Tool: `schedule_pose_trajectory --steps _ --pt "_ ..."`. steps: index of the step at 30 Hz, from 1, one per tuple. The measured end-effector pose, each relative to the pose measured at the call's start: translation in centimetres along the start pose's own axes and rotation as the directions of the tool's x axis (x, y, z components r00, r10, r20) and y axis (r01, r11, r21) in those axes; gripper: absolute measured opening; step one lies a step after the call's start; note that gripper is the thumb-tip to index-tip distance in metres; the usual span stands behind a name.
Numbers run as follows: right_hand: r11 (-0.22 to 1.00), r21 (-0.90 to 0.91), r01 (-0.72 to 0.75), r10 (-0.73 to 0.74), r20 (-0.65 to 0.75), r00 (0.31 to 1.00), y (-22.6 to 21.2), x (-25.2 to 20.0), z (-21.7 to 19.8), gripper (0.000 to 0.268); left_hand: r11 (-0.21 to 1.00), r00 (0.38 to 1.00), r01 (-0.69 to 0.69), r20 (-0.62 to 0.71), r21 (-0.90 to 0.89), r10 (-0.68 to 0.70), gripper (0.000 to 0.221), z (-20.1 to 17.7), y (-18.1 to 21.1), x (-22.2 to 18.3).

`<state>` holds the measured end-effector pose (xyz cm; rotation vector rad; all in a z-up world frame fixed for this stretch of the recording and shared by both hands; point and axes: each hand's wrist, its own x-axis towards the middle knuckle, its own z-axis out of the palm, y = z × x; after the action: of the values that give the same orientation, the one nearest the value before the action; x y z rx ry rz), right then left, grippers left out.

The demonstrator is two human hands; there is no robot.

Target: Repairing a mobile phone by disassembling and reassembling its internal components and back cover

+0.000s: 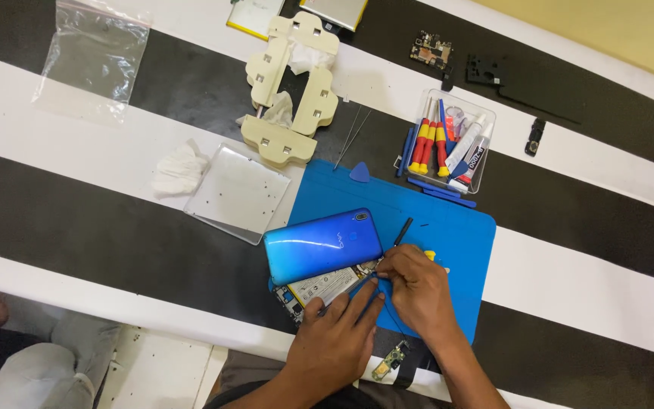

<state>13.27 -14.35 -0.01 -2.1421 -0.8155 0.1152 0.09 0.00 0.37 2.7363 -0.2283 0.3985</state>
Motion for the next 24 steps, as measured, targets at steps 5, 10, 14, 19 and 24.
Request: schedule_pose_trajectory --steps 5,10,14,19,24 --pt "1.0 -0.027 -0.013 0.013 0.007 1.0 0.07 -0.03 0.1 0.025 1.0 1.0 -0.011 0.003 0.001 0.011 0.048 0.12 -0.03 -0.01" --pt "0.993 -0.011 -0.118 0.118 0.016 0.993 0.05 0.29 0.18 0.028 1.0 1.0 -0.003 -0.004 0.0 0.003 0.044 -0.03 -0.02 0.07" --pt "0.987 -0.053 -0.153 0.155 0.04 0.987 -0.11 0.49 -0.17 0.023 1.0 1.0 -0.014 -0.007 0.021 0.014 0.05 0.09 0.06 0.19" --pt "0.994 -0.023 -0.103 0.104 0.04 0.994 0.0 0.41 -0.47 0.021 1.0 0.999 -0.001 -0.035 -0.002 0.001 0.043 0.06 0.12 0.05" --pt "0.995 -0.016 -0.094 0.095 0.031 0.995 -0.08 0.49 -0.35 0.023 1.0 1.0 0.004 -0.026 0.031 -0.003 0.046 0.31 0.12 0.06"
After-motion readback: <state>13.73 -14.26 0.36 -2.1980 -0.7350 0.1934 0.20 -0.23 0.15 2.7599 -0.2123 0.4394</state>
